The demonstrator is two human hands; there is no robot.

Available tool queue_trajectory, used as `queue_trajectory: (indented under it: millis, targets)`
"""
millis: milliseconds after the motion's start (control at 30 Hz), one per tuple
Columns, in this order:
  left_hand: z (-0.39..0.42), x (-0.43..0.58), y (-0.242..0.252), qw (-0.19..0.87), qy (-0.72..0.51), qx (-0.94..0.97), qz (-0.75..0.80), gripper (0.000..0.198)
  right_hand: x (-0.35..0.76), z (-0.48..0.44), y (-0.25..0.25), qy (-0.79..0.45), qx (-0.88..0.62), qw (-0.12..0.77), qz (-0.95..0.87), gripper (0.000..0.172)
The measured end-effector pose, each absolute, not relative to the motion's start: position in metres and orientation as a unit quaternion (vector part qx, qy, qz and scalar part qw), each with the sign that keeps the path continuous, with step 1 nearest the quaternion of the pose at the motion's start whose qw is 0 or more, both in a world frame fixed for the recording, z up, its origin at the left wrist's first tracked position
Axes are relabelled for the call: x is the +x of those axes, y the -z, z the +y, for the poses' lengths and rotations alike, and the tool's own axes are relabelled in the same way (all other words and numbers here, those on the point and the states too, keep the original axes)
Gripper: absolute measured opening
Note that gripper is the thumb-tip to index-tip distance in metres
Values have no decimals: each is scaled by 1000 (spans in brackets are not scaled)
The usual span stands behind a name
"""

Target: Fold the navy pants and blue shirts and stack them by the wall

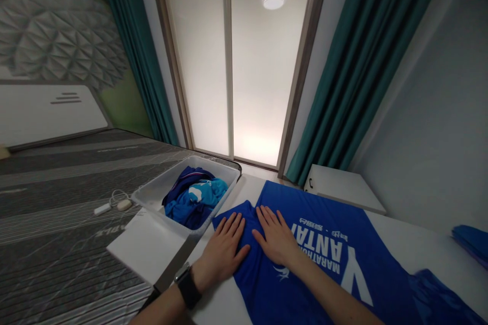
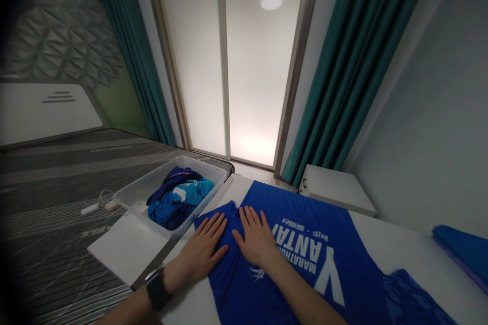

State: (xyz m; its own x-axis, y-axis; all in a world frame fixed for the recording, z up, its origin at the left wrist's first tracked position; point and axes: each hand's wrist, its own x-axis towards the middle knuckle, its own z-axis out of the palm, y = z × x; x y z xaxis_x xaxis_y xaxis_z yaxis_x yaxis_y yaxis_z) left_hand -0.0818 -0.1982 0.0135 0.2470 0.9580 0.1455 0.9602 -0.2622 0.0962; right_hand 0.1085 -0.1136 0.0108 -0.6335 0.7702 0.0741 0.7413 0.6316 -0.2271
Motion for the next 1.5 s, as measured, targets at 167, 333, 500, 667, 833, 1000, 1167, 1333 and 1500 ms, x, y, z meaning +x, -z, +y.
queue_trajectory:
  millis: [167, 333, 500, 667, 833, 1000, 1167, 1333, 1500]
  targets:
    - [-202, -83, -7, 28, 95, -770, -630, 66, 107, -112, -11, -86, -456, 85, -882, 64]
    - [-190, -79, -13, 20, 101, -773, -625, 61, 108, -113, -14, -83, -469, 85, -875, 61]
    - [-164, -76, -17, 10, 106, -804, -585, 59, 110, -113, -17, -90, -470, 77, -875, 59]
    - [-153, -85, -2, 23, 114, -786, -607, 62, 113, -110, -18, -109, -473, 65, -872, 65]
    - [-152, -90, -2, 28, 118, -780, -613, 60, 117, -112, -25, -117, -468, 62, -874, 68]
    - [-158, -85, -11, 28, 113, -781, -614, 59, 126, -136, -31, -115, -450, 69, -883, 68]
    - [-182, -80, -13, 3, 126, -818, -561, 63, 140, -159, -24, -131, -410, 69, -900, 75]
    - [-196, -88, -18, -40, 87, -835, -542, 75, 147, -165, -23, -138, -406, 51, -902, 78]
    - [-202, -94, -26, -55, 93, -844, -525, 80, 147, -166, -27, -139, -406, 43, -902, 79]
